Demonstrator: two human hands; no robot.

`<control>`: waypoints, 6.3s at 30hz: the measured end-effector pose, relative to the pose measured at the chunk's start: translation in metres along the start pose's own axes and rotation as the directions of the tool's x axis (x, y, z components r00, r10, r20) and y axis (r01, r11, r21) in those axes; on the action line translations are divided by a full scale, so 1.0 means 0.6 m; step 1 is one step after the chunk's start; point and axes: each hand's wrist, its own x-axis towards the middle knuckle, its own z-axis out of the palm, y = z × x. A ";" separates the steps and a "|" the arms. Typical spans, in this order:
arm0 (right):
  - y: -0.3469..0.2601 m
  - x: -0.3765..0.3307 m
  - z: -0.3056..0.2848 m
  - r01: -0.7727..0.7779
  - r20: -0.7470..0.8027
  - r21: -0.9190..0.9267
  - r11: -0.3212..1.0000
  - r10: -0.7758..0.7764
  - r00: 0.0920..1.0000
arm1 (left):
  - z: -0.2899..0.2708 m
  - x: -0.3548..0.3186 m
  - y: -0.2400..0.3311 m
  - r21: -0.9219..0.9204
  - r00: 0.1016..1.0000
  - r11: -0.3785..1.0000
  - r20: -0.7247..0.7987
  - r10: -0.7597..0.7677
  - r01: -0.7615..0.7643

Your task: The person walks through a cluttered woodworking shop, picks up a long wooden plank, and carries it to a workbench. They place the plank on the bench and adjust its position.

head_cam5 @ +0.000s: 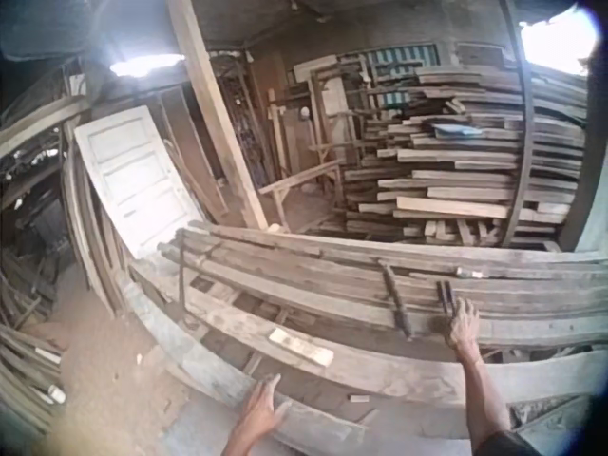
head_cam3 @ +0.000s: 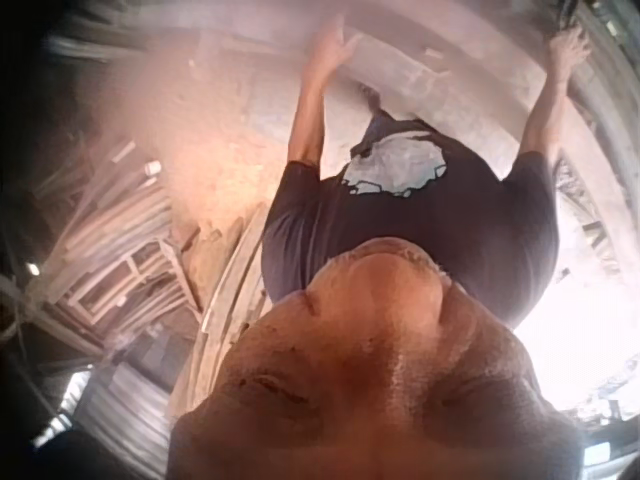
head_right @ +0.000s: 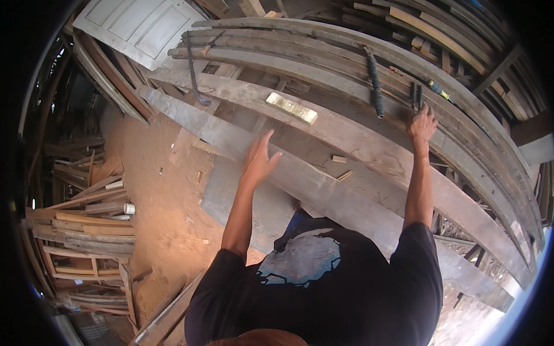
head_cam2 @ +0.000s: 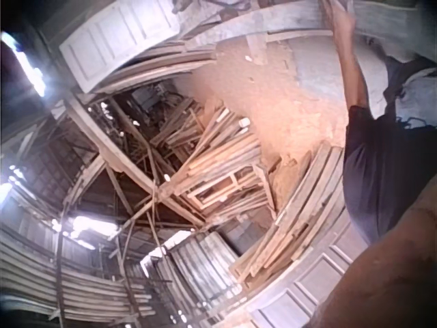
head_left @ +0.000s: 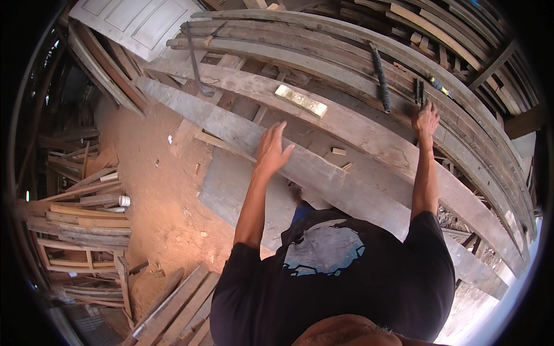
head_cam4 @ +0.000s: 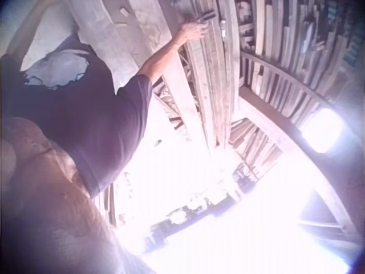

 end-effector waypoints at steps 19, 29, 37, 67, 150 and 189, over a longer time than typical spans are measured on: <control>-0.134 -0.440 -0.165 -0.423 0.111 -0.077 0.903 0.429 0.896 | 0.021 0.455 -0.166 -0.914 0.868 0.014 0.389 0.307 0.405; -0.168 -0.459 -0.139 -0.438 -0.021 -0.200 0.876 0.443 0.896 | 0.081 0.555 -0.150 -0.906 0.882 0.244 0.402 0.246 0.345; -0.151 -0.454 -0.124 -0.349 -0.001 -0.160 0.924 0.353 0.936 | 0.188 0.616 -0.128 -0.004 0.993 0.993 -0.001 0.121 -0.121; -0.144 -0.465 -0.110 -0.342 0.151 -0.472 0.812 0.457 0.876 | -0.154 0.477 -0.712 -0.608 0.580 0.593 -0.251 -0.775 0.528; -0.268 -0.204 -0.129 0.037 0.622 -0.089 0.995 0.026 0.783 | 0.053 0.319 -0.037 0.109 0.619 0.739 0.634 0.464 -0.665; -0.276 -0.340 -0.117 0.073 0.313 -0.053 0.996 -0.053 0.948 | -0.044 -0.029 -0.164 0.104 0.945 0.940 0.073 0.319 -0.325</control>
